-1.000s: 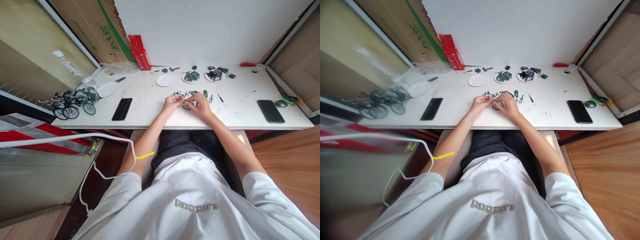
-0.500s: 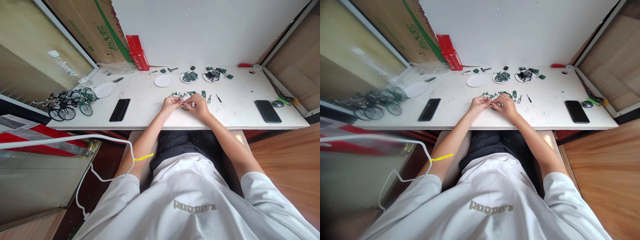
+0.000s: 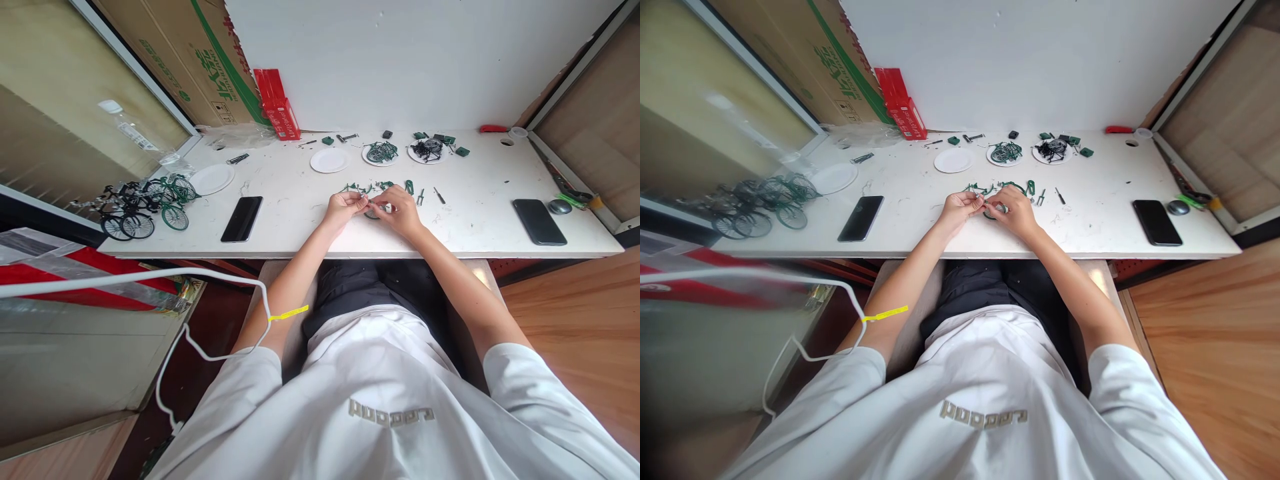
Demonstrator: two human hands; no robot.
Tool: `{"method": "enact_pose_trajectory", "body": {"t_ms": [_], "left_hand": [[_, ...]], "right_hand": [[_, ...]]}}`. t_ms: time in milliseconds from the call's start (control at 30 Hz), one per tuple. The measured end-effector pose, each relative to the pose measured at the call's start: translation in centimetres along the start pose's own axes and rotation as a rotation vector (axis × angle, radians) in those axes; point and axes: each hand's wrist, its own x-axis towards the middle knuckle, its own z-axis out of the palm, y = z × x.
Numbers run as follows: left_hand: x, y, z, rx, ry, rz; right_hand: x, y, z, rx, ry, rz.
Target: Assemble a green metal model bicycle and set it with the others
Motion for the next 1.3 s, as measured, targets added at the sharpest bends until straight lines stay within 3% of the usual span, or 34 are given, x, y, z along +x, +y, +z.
{"method": "enact_pose_trajectory", "body": {"t_ms": [167,433,667,1300], "left_hand": [[-0.09,-0.07,0.10,-0.008,-0.021,0.017],[-0.15,0.00,0.09,-0.010,-0.019,0.016],[-0.01,-0.15,-0.14,0.013,-0.034,0.001],[0.03,-0.23,-0.51,0.037,-0.055,-0.003]], "right_hand": [[-0.09,-0.13,0.02,-0.007,0.058,-0.033],[-0.15,-0.06,0.04,-0.025,0.010,0.025],[-0.09,-0.38,0.18,-0.007,0.067,-0.064],[-0.04,-0.48,0.21,-0.012,0.051,-0.068]]}}
